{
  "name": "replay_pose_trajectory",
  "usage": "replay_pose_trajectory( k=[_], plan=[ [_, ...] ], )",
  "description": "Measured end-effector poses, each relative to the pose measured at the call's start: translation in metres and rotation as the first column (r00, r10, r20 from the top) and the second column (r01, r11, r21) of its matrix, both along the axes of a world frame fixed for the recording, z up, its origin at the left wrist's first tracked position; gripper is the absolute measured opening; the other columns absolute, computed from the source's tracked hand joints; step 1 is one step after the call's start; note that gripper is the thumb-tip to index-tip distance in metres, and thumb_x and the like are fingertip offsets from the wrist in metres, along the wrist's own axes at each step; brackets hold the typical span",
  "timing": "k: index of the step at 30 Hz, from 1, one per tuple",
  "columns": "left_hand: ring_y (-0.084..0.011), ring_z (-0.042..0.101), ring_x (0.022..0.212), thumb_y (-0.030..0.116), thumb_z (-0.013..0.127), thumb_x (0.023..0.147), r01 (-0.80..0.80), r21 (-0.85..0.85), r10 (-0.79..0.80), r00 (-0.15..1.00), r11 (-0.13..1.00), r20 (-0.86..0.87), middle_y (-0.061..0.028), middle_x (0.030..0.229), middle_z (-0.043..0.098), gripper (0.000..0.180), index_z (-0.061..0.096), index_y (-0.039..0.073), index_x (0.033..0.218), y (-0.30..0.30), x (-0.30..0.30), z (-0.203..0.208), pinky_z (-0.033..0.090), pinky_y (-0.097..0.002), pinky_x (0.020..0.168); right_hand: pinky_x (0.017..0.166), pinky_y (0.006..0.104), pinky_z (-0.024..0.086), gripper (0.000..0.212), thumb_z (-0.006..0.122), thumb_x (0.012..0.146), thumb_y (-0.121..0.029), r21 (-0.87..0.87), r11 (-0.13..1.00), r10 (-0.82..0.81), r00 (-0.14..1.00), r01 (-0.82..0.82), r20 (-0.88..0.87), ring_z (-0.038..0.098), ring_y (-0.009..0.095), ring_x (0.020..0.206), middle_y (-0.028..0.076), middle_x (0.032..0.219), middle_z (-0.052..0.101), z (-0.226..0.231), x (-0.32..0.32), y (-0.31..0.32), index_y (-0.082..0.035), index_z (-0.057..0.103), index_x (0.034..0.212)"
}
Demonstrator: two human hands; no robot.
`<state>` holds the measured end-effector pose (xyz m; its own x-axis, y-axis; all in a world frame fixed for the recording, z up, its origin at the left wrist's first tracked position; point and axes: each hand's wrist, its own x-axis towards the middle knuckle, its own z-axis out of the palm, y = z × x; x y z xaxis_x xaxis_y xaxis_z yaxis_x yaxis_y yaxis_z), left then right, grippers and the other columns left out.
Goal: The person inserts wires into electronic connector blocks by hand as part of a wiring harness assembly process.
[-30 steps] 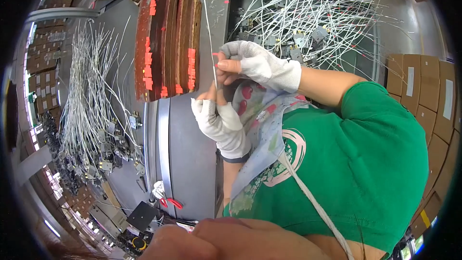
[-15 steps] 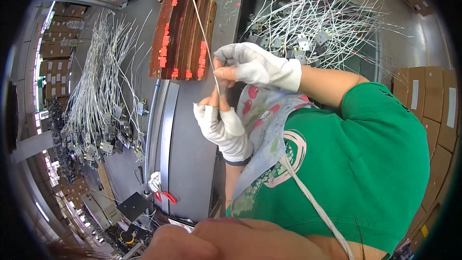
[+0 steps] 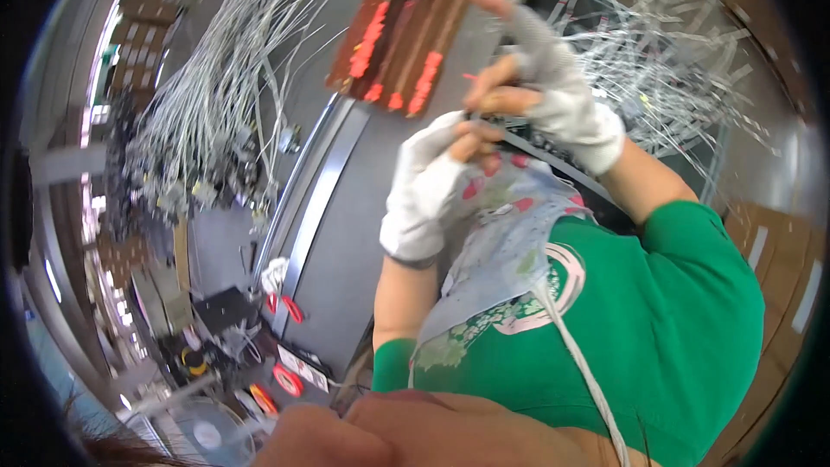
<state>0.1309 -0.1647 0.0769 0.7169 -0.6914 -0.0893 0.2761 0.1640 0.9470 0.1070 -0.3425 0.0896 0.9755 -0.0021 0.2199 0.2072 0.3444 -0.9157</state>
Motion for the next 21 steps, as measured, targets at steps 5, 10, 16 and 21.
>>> replay_pose_trajectory(
  k=[5,10,16,21],
  plan=[
    [-0.0199,0.060,0.080,0.003,0.057,0.078,-0.092,0.202,-0.041,0.820,0.975,0.571,-0.0115,0.085,0.063,0.017,0.060,-0.004,0.094,-0.021,0.009,-0.014,0.047,-0.0299,0.072,0.062,0.0203,0.045,0.079,0.063,0.066,0.005,-0.199,0.958,-0.215,0.976,0.205,-0.030,0.056,0.008,0.066,0.001,0.068,0.059,-0.010,0.006,-0.018,-0.004,0.029,0.136],
    [-0.0191,0.060,0.078,-0.001,0.060,0.074,-0.506,0.221,0.195,0.645,0.834,0.739,-0.0092,0.084,0.063,0.018,0.063,0.001,0.092,0.037,0.027,-0.031,0.047,-0.0279,0.073,0.063,0.0174,0.041,0.069,0.070,0.073,-0.014,0.051,0.815,-0.551,0.800,0.577,-0.238,0.051,0.006,0.063,-0.001,0.075,0.056,-0.076,0.016,-0.133,0.004,0.036,0.130],
    [-0.0313,0.055,0.091,0.020,0.063,0.077,-0.900,0.312,-0.201,0.381,-0.304,0.903,-0.0168,0.096,0.057,0.030,0.059,0.002,0.101,0.208,0.129,-0.075,0.046,-0.0413,0.075,0.087,0.0256,0.049,0.029,0.060,0.084,-0.007,0.222,0.508,-0.719,0.551,0.833,-0.423,0.058,0.017,0.096,0.012,0.107,0.058,-0.160,-0.016,-0.257,0.003,0.051,0.110],
    [-0.0332,0.056,0.089,0.023,0.066,0.073,-0.869,0.481,-0.178,0.495,-0.116,0.851,-0.0190,0.096,0.056,0.024,0.065,0.000,0.082,0.254,0.158,-0.084,0.046,-0.0383,0.077,0.090,0.0257,0.046,0.034,0.058,0.085,-0.010,0.159,0.519,-0.816,0.542,0.840,-0.200,0.056,0.017,0.096,0.013,0.106,0.055,-0.185,-0.029,-0.259,0.004,0.047,0.114]
  ],
)
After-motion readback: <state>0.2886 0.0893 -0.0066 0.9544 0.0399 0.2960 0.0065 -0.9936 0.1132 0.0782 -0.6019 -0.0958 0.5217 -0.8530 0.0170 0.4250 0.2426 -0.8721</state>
